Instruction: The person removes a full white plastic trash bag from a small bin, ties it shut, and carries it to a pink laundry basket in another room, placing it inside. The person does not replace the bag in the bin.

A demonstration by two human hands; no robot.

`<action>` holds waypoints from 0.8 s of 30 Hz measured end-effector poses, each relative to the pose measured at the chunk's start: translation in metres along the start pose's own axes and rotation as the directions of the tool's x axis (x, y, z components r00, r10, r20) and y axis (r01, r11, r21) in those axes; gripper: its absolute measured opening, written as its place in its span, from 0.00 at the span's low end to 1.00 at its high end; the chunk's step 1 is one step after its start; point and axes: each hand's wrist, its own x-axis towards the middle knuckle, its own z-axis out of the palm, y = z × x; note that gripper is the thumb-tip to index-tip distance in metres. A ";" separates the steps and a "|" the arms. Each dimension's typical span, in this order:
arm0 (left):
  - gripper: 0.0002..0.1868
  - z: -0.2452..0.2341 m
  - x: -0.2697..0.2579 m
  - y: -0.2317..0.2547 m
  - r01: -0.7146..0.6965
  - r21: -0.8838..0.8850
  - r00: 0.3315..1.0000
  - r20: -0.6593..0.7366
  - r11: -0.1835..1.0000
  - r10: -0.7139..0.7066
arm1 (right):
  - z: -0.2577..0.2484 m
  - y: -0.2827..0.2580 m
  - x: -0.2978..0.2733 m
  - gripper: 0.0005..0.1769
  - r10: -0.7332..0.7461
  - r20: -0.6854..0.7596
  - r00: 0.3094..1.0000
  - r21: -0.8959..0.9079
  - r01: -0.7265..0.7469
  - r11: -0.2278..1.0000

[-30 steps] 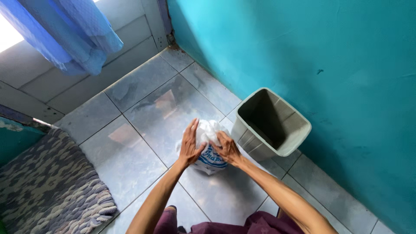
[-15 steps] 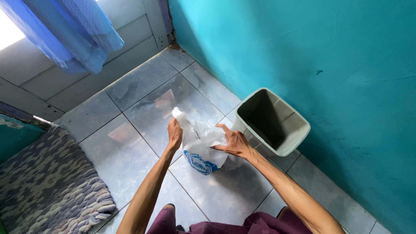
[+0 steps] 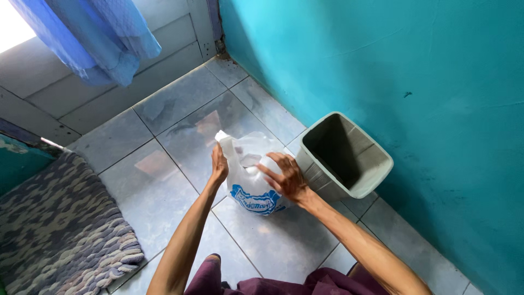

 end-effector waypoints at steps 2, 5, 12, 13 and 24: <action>0.38 -0.004 0.003 -0.003 -0.074 -0.032 0.996 0.042 0.997 0.076 | 0.009 -0.001 0.002 0.15 0.181 0.001 0.983 0.086 -0.180 0.980; 0.30 -0.014 0.012 -0.010 -0.088 -0.235 0.992 0.068 0.968 0.106 | 0.019 0.014 0.005 0.18 0.581 -0.053 0.812 0.436 -0.505 0.745; 0.13 -0.063 0.044 -0.010 0.034 -0.441 0.997 -0.051 0.897 -0.063 | 0.000 0.074 0.008 0.20 0.779 -0.197 0.595 0.713 -0.458 0.531; 0.12 -0.072 0.045 -0.007 -0.010 -0.363 0.996 -0.087 0.932 -0.023 | -0.005 0.078 0.008 0.17 0.785 -0.191 0.589 0.726 -0.453 0.517; 0.36 -0.053 0.025 0.100 0.135 -0.189 0.912 0.407 0.973 -0.048 | -0.006 0.075 0.011 0.04 0.795 0.012 0.607 0.834 -0.445 0.327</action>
